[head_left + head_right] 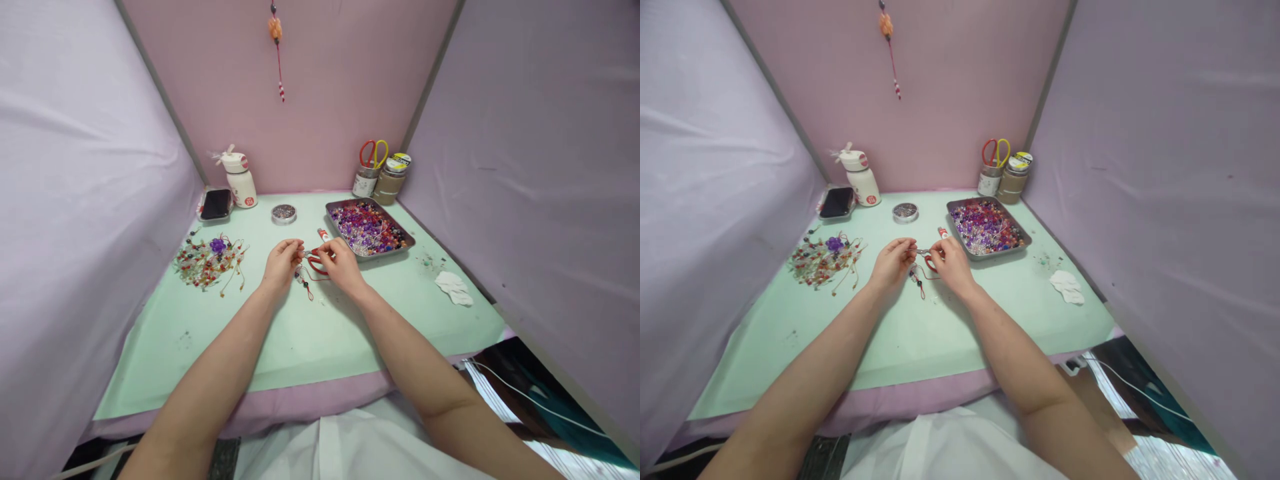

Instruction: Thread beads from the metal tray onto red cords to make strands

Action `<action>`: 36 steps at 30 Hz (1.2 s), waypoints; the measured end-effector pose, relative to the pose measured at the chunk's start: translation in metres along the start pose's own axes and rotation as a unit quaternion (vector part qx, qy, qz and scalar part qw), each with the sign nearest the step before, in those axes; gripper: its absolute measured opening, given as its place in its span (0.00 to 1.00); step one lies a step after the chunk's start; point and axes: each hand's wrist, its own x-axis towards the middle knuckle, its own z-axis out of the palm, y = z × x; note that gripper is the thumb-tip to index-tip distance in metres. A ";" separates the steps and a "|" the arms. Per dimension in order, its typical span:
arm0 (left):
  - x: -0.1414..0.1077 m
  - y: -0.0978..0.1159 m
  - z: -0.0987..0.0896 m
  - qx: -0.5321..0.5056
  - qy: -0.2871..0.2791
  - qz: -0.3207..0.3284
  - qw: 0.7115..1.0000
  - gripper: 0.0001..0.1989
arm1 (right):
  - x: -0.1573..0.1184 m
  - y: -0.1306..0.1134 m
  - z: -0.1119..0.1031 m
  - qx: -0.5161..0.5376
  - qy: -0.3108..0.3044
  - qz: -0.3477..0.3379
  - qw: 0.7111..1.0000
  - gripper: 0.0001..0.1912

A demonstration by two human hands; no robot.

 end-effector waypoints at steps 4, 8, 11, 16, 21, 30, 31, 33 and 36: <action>0.000 0.001 0.000 -0.011 -0.003 0.002 1.000 0.08 | -0.001 0.002 0.002 -0.001 -0.023 0.007 1.000 0.05; 0.001 0.000 0.000 -0.023 -0.003 0.008 1.000 0.08 | -0.003 0.005 0.004 -0.004 -0.050 0.007 0.999 0.04; 0.001 0.000 0.000 -0.016 -0.002 0.006 1.000 0.08 | -0.004 0.007 0.006 -0.021 -0.054 0.001 0.998 0.05; 0.000 0.000 0.000 -0.013 -0.001 0.003 1.000 0.08 | -0.003 0.008 0.005 -0.050 -0.072 -0.011 0.996 0.04; -0.001 0.001 -0.001 -0.005 0.001 -0.003 1.000 0.08 | -0.004 0.005 0.005 -0.086 -0.105 -0.014 0.991 0.05; 0.008 -0.004 -0.012 0.271 0.044 0.083 0.958 0.05 | -0.009 0.003 0.003 -0.198 -0.173 -0.042 0.964 0.03; 0.008 -0.003 -0.014 0.328 0.048 0.099 0.938 0.06 | -0.009 0.002 0.002 -0.207 -0.179 -0.043 0.961 0.03; 0.007 0.002 -0.019 0.427 0.043 0.111 0.897 0.10 | -0.010 0.001 0.002 -0.218 -0.182 -0.045 0.958 0.04; 0.001 0.009 -0.023 0.558 -0.001 0.068 0.827 0.17 | -0.011 -0.001 0.003 -0.237 -0.185 -0.045 0.953 0.03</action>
